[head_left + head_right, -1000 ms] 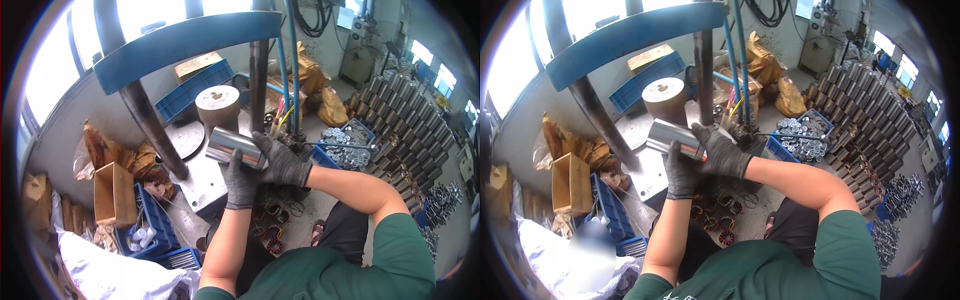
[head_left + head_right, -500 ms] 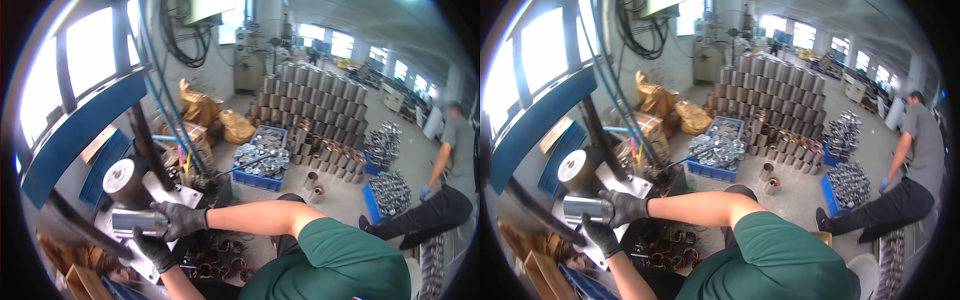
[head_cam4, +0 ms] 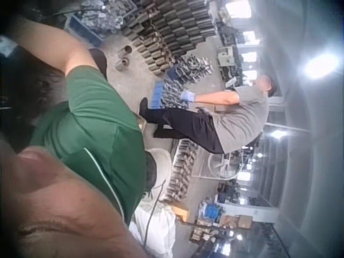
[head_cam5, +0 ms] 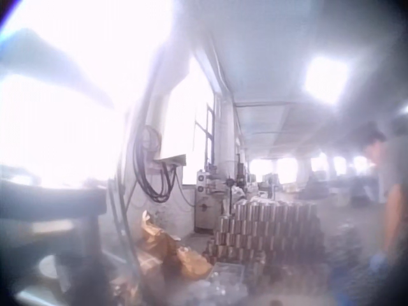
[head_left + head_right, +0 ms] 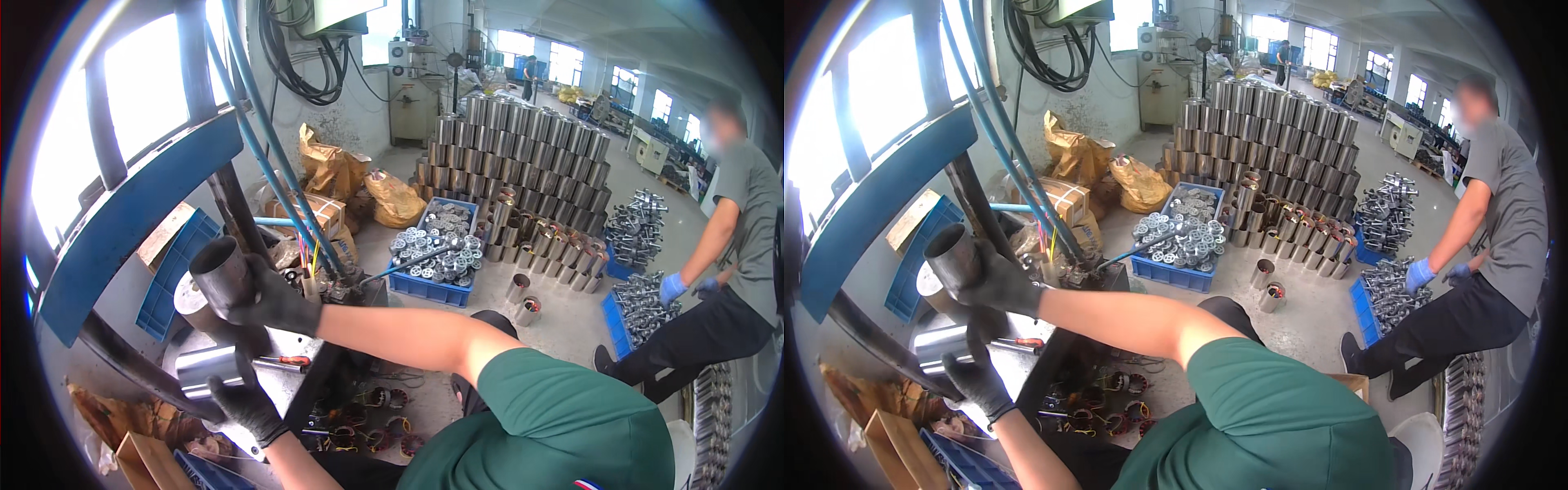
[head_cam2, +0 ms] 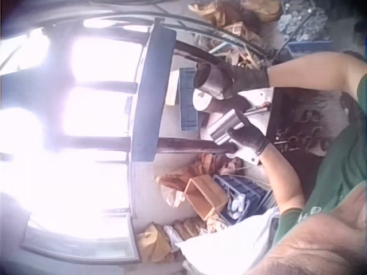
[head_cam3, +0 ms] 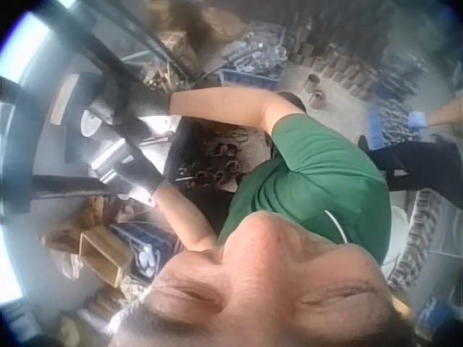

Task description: Assembling motor stator and housing components using a hydraulic press in a factory setting.

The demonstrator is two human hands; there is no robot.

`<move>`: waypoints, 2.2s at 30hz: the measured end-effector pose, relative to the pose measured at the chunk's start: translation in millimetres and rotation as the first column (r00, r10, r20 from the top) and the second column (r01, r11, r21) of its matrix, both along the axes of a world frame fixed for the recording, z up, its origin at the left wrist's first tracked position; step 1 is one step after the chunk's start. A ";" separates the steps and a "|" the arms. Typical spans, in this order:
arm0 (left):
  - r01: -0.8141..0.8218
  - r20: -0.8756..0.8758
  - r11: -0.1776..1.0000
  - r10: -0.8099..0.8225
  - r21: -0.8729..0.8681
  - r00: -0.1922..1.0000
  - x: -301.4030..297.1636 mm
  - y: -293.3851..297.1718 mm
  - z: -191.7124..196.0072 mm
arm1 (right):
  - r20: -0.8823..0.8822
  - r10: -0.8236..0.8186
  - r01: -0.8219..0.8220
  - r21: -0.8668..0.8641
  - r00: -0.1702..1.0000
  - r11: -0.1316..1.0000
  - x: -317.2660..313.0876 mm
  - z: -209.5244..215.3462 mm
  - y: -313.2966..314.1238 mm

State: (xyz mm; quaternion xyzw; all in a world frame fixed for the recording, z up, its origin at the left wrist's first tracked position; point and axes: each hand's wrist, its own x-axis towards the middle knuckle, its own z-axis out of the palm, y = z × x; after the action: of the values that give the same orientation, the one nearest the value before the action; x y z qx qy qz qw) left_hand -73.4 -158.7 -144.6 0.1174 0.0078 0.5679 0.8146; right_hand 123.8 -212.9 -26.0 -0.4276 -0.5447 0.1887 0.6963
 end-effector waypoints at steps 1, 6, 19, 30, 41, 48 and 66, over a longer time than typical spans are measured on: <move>-0.252 -0.521 0.837 0.508 0.485 0.686 17.9 -8.9 -10.7 | 0.171 -0.104 0.118 -0.075 0.980 0.990 -6.0 19.5 4.5; -0.114 -0.224 0.992 0.125 0.063 0.967 32.2 -17.2 -11.8 | 0.560 -0.373 0.468 -0.028 0.739 0.883 -19.8 27.7 82.0; -0.087 -0.526 0.787 0.486 0.611 0.698 38.5 -39.3 -0.5 | 0.646 -0.103 0.244 -0.132 0.756 0.961 10.2 -4.1 26.4; 0.570 -0.593 0.289 0.653 0.769 0.471 140.0 -127.1 -36.1 | -0.105 0.269 -0.266 -0.686 0.957 0.677 178.6 -93.3 -202.9; 0.824 -0.736 0.282 0.640 0.492 0.221 114.6 -125.1 -69.1 | -0.260 -0.889 0.032 -0.955 0.377 0.294 262.4 -436.4 -416.8; 0.958 -0.758 0.170 0.649 0.230 0.067 129.1 -144.7 -111.0 | 0.030 -0.963 0.186 -0.979 -0.266 -0.082 301.4 -619.1 -621.1; 0.988 -0.688 0.150 0.712 -0.043 -0.138 115.6 -146.3 -113.4 | -0.313 -0.823 0.370 -0.919 -0.474 0.136 414.2 -550.2 -572.5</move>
State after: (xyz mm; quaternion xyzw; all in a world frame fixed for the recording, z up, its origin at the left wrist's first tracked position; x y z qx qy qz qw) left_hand 42.1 -305.0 -258.0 0.9244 0.2094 -0.1355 0.2886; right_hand 538.0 -785.5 -576.2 -0.5694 0.4539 0.0079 0.6853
